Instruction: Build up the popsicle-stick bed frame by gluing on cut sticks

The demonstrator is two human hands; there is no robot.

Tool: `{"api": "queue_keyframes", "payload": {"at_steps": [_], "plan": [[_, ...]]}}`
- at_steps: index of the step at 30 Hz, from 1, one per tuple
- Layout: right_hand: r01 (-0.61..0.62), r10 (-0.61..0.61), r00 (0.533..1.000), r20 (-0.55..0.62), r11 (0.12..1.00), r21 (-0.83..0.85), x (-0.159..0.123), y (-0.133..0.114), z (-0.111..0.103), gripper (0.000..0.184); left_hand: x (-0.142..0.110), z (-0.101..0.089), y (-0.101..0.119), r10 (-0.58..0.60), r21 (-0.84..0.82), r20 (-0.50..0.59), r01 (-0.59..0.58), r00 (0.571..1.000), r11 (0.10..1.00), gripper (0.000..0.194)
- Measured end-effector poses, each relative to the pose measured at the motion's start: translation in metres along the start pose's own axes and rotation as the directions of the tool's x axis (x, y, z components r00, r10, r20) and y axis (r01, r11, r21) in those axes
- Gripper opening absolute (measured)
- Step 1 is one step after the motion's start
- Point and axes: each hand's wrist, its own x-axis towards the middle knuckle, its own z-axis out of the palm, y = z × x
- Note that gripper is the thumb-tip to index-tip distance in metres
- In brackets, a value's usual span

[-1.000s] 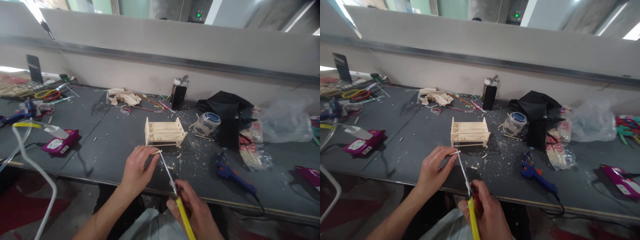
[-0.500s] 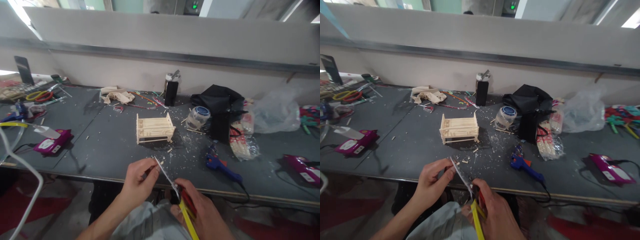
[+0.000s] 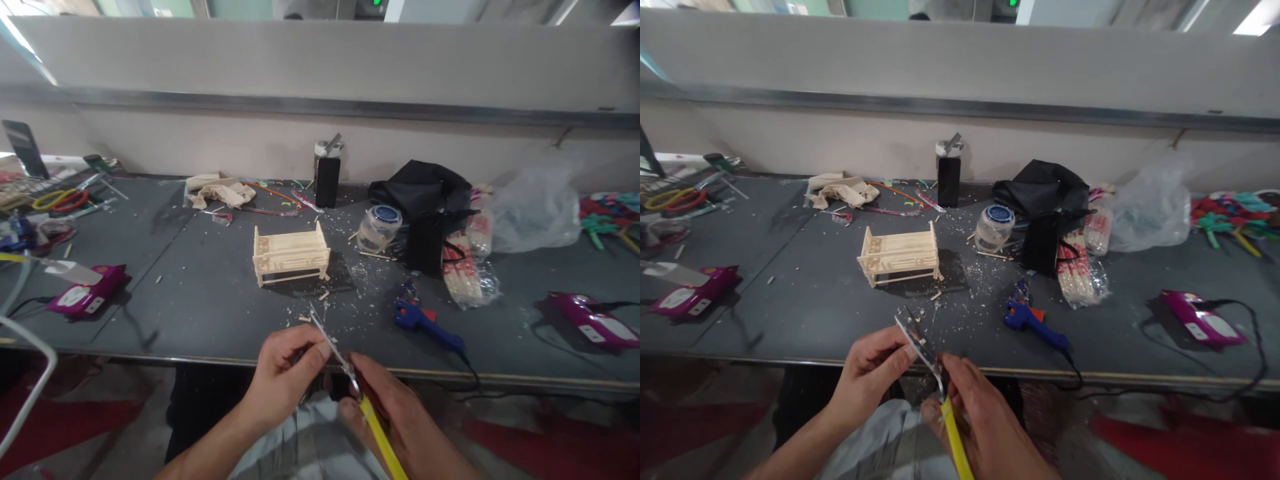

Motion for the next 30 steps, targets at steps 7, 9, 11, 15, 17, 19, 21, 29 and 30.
{"api": "queue_keyframes", "payload": {"at_steps": [7,9,11,15,17,19,21,29,30], "plan": [[0.054,-0.055,0.998,-0.024,0.998,-0.031,-0.003,0.007,-0.002,0.037,0.002,0.014,0.005,0.051,0.081,0.043,-0.055,0.998,0.995,0.026],[0.067,-0.067,0.998,-0.001,0.996,-0.056,-0.005,0.009,-0.005,0.036,0.002,0.017,0.005,0.094,0.128,0.061,-0.102,0.994,0.986,0.025],[0.089,-0.089,0.996,0.005,0.993,-0.082,-0.008,0.012,-0.006,0.034,0.002,0.019,0.004,0.126,0.154,0.09,-0.139,0.988,0.978,0.024],[0.085,-0.09,0.995,-0.047,0.991,-0.106,-0.013,0.019,-0.004,0.025,0.003,0.023,-0.001,0.141,0.186,0.114,-0.161,0.983,0.969,0.024],[0.07,-0.078,0.994,-0.074,0.991,-0.111,-0.015,0.024,-0.002,0.023,0.003,0.024,-0.006,0.15,0.234,0.11,-0.173,0.982,0.957,0.024],[0.065,-0.075,0.993,-0.093,0.992,-0.109,-0.017,0.031,0.0,0.024,0.003,0.025,-0.011,0.176,0.287,0.123,-0.205,0.977,0.936,0.024],[0.08,-0.091,0.99,-0.104,0.991,-0.106,-0.019,0.038,0.002,0.026,0.002,0.026,-0.017,0.23,0.335,0.156,-0.27,0.961,0.903,0.021],[0.163,-0.185,0.979,-0.086,0.963,-0.214,-0.027,0.05,0.004,0.048,-0.006,0.032,-0.023,0.21,0.331,0.252,-0.288,0.945,0.899,0.024],[0.164,-0.184,0.979,-0.083,0.964,-0.212,-0.028,0.049,0.004,0.049,-0.006,0.032,-0.021,0.185,0.316,0.237,-0.256,0.954,0.913,0.025]]}}
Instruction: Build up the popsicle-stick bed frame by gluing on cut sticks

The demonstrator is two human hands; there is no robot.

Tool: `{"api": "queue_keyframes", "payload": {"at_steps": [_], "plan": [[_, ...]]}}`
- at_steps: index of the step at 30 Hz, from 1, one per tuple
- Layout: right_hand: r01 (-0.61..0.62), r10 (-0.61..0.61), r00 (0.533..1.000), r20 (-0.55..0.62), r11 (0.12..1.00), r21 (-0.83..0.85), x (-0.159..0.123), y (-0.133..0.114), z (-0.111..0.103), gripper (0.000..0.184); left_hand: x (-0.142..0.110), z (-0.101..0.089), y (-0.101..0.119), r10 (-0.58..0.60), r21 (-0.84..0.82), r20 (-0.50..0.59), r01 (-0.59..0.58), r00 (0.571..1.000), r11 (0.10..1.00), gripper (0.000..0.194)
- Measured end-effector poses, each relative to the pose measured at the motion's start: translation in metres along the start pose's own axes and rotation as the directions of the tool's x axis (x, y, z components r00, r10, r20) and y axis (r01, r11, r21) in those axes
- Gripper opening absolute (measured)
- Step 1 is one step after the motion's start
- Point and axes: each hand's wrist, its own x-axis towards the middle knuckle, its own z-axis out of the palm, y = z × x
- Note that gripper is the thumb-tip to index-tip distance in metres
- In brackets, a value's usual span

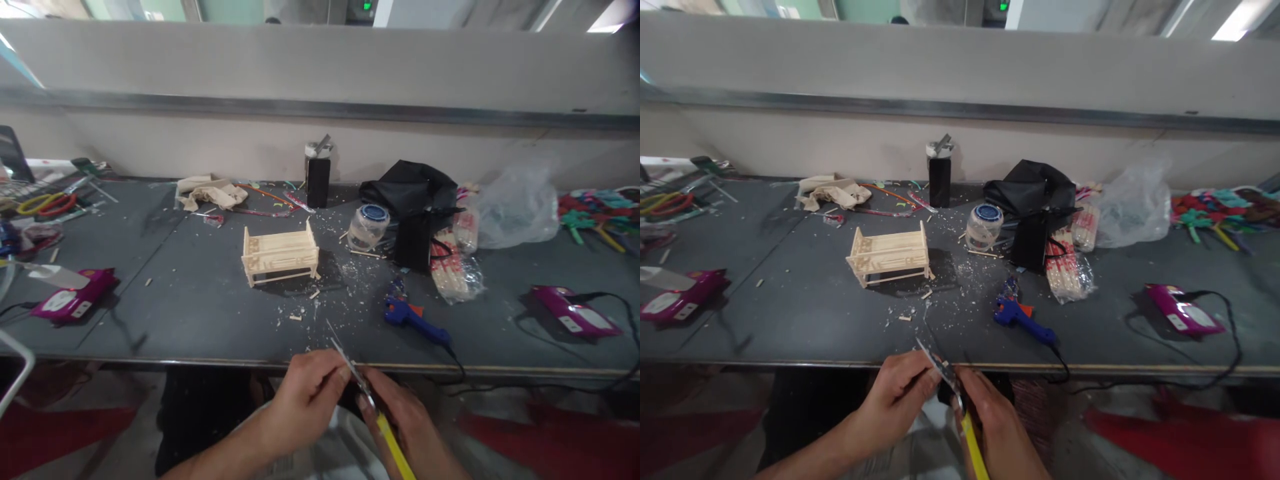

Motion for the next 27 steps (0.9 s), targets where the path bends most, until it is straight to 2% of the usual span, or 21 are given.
{"api": "queue_keyframes", "payload": {"at_steps": [6,9,12,14,17,19,22,27], "plan": [[-0.03,0.03,0.999,-0.018,0.999,0.018,0.0,0.0,-0.001,0.048,0.002,0.0,0.002,-0.11,-0.085,-0.031,0.108,0.993,0.991,0.027],[-0.071,0.071,0.997,-0.007,0.997,0.024,0.001,-0.003,-0.002,0.039,0.002,-0.001,-0.002,-0.172,-0.124,-0.013,0.169,0.985,0.978,0.029],[-0.098,0.099,0.993,-0.058,0.995,0.021,0.002,-0.007,0.0,0.031,0.001,-0.001,-0.005,-0.234,-0.188,-0.029,0.224,0.972,0.956,0.03],[-0.106,0.106,0.988,-0.114,0.994,0.005,0.003,-0.009,0.0,0.028,0.002,-0.001,-0.006,-0.291,-0.311,-0.017,0.271,0.957,0.911,0.031],[-0.134,0.125,0.975,-0.182,0.99,-0.038,0.004,-0.011,-0.006,0.022,0.005,-0.002,-0.006,-0.366,-0.527,0.087,0.355,0.927,0.773,0.033],[-0.141,0.122,0.972,-0.199,0.986,-0.083,0.005,-0.013,-0.015,0.018,0.007,-0.005,-0.005,-0.388,-0.597,0.144,0.392,0.91,0.7,0.033],[-0.141,0.124,0.983,-0.138,0.982,-0.129,0.007,-0.016,-0.026,0.019,0.01,-0.01,-0.003,-0.388,-0.633,0.168,0.401,0.906,0.662,0.032],[-0.16,0.167,0.983,0.078,0.983,-0.085,0.011,-0.019,-0.028,0.027,0.009,-0.013,-0.004,-0.308,-0.628,0.117,0.31,0.944,0.714,0.03]]}}
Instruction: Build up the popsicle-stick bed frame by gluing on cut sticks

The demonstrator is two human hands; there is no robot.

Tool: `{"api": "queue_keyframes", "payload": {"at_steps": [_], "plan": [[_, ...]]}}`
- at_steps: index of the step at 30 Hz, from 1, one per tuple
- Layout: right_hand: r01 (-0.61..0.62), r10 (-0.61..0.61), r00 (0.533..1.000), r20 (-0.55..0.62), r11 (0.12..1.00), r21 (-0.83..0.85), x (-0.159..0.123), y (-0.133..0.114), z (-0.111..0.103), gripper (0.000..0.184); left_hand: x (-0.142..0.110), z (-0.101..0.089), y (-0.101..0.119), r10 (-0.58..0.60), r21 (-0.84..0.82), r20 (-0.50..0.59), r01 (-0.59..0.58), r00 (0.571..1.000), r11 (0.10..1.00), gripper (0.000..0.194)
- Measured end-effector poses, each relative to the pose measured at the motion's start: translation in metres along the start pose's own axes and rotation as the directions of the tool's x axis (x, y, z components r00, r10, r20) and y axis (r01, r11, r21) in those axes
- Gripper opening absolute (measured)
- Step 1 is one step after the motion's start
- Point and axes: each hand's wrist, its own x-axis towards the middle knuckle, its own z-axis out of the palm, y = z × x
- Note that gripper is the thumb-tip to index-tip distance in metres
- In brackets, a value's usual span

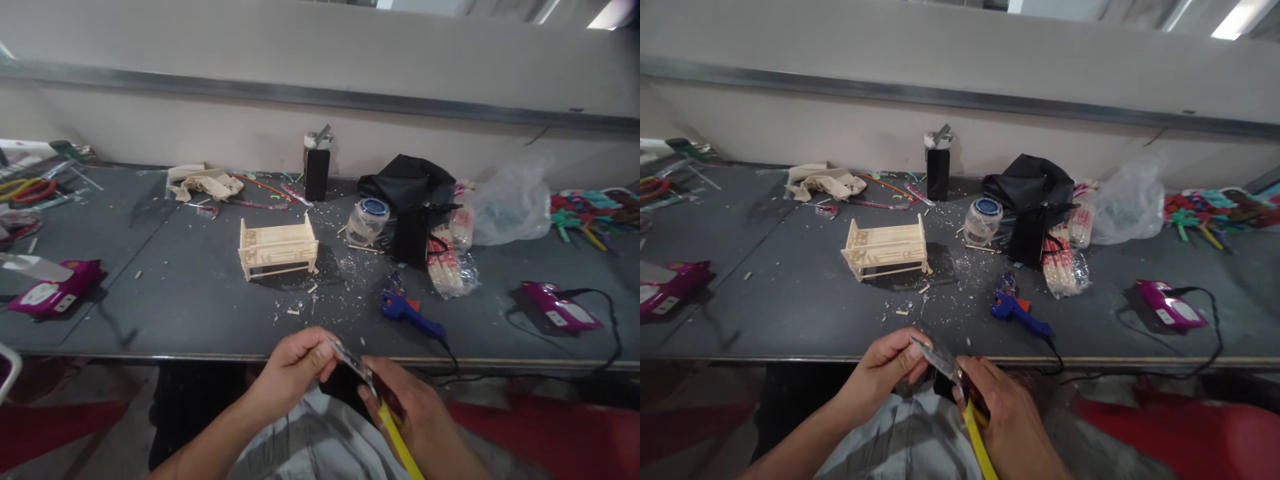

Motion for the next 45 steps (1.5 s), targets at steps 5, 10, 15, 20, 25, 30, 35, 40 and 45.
{"api": "queue_keyframes", "payload": {"at_steps": [5,10,15,20,25,30,35,40,45], "plan": [[0.0,-0.005,0.998,0.058,0.996,0.088,0.002,-0.003,0.0,0.036,0.0,-0.004,-0.005,0.053,0.058,0.019,-0.054,0.998,0.997,0.03],[-0.002,0.0,1.0,0.029,0.996,0.087,0.002,-0.003,-0.002,0.038,0.0,-0.006,-0.007,0.06,0.121,0.028,-0.063,0.998,0.991,0.032],[0.019,-0.018,0.999,-0.043,0.999,0.037,-0.004,0.003,0.006,0.036,0.001,-0.002,-0.007,0.011,0.144,-0.021,-0.008,1.0,0.99,0.036],[-0.123,0.089,0.98,-0.177,0.974,-0.191,0.006,0.012,-0.001,0.029,0.001,-0.009,-0.001,-0.124,-0.077,-0.067,0.119,0.99,0.99,0.028],[-0.211,0.12,0.968,-0.22,0.863,-0.459,0.038,0.031,-0.009,0.044,-0.001,-0.029,0.009,-0.148,-0.34,-0.057,0.12,0.987,0.933,0.017],[-0.082,-0.019,0.985,-0.173,0.828,-0.554,0.052,0.035,-0.012,0.039,-0.01,-0.049,0.018,-0.09,-0.227,-0.168,0.05,0.982,0.972,0.009],[-0.174,-0.123,0.929,-0.35,0.689,-0.704,0.051,0.065,-0.042,0.043,-0.014,-0.083,0.035,0.098,-0.023,-0.45,-0.121,0.888,0.992,0.008],[-0.142,-0.056,0.952,-0.301,0.791,-0.596,0.051,0.12,-0.044,0.047,0.001,-0.097,0.049,0.515,0.7,-0.487,-0.037,0.705,0.713,0.014],[-0.18,-0.029,0.929,-0.368,0.835,-0.52,0.054,0.144,-0.038,0.045,0.024,-0.095,0.038,0.697,0.95,-0.288,0.106,0.656,0.293,0.031]]}}
